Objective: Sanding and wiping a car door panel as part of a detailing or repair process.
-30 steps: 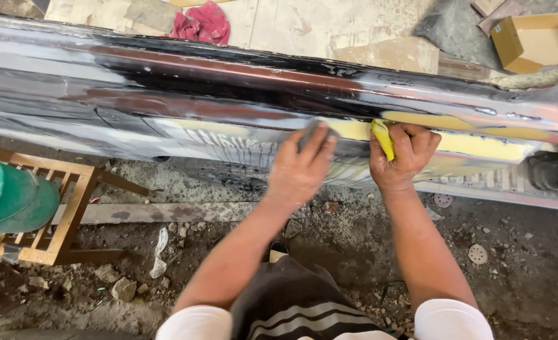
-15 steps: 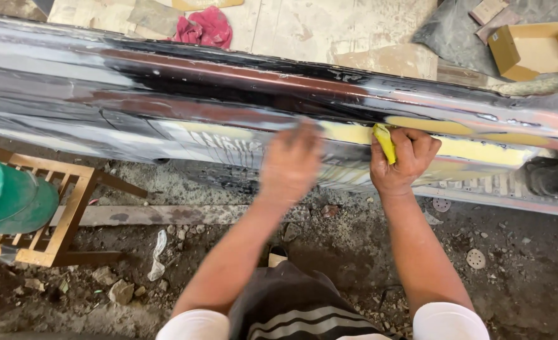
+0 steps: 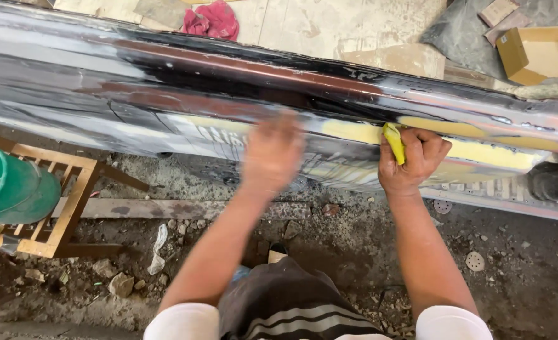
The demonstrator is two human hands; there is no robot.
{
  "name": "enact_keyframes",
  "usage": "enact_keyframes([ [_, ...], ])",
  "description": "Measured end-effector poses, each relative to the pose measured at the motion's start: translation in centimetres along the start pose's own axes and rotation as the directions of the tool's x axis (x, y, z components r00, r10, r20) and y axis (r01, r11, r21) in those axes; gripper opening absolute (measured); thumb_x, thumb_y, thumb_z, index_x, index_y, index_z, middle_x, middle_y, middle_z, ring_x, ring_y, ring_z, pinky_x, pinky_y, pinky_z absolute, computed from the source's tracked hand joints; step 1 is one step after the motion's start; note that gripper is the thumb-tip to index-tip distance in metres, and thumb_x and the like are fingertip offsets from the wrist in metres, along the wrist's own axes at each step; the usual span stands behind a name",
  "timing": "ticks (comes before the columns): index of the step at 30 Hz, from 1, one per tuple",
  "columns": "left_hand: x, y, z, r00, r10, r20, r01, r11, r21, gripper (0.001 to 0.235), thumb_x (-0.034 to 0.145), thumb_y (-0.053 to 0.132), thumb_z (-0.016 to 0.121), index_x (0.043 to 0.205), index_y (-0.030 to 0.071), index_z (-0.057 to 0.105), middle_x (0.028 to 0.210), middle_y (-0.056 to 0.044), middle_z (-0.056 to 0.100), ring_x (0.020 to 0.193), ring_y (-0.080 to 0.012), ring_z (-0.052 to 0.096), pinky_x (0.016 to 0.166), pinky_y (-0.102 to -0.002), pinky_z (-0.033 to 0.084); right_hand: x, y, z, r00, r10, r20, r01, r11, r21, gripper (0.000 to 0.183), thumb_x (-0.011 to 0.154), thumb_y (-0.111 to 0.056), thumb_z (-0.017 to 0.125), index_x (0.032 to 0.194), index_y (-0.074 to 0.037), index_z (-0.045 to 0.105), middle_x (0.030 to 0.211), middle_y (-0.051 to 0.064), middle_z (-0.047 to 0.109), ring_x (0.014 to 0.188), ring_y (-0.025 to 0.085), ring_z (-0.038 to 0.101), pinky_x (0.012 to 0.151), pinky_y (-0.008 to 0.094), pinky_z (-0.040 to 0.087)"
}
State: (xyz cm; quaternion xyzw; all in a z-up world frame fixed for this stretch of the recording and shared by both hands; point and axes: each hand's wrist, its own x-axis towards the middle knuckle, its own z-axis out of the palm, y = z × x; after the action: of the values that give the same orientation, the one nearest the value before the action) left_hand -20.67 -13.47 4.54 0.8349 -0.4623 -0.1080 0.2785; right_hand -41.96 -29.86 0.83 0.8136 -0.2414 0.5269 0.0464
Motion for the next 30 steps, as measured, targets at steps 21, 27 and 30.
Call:
enact_keyframes([
  [21,-1.1,-9.5,3.2,0.818,0.13,-0.56,0.024,0.965,0.26,0.025,0.105,0.016,0.062,0.129,0.013,0.056,0.132,-0.008,0.063,0.115,-0.0248,0.054,0.097,-0.043,0.052,0.0,-2.5,1.9,1.0,0.025,0.015,-0.026,0.999,0.04,0.024,0.094,-0.016,0.089,0.109,-0.01,0.071,0.109,0.009,0.061,0.1,0.032,0.05,0.092,0.045,0.039],
  [27,-1.6,-2.3,8.3,0.574,0.575,-0.583,-0.481,0.813,0.329,0.04,0.104,0.016,0.065,0.141,0.012,0.048,0.143,-0.011,0.058,0.118,-0.0347,0.058,0.101,-0.042,0.055,0.2,-2.0,1.6,1.0,-0.004,0.022,0.004,1.0,0.014,0.025,0.094,-0.016,0.089,0.109,-0.01,0.07,0.109,0.009,0.062,0.1,0.032,0.05,0.091,0.046,0.038],
  [30,-1.1,-7.3,-0.2,0.907,0.078,-0.413,-0.046,0.995,0.085,0.037,0.11,0.023,0.059,0.146,0.014,0.052,0.144,-0.017,0.055,0.115,-0.0243,0.063,0.09,-0.039,0.055,0.2,-2.0,1.8,1.0,-0.007,0.02,0.006,1.0,0.024,0.026,0.093,-0.016,0.09,0.109,-0.009,0.071,0.107,0.009,0.062,0.098,0.032,0.049,0.09,0.046,0.038],
])
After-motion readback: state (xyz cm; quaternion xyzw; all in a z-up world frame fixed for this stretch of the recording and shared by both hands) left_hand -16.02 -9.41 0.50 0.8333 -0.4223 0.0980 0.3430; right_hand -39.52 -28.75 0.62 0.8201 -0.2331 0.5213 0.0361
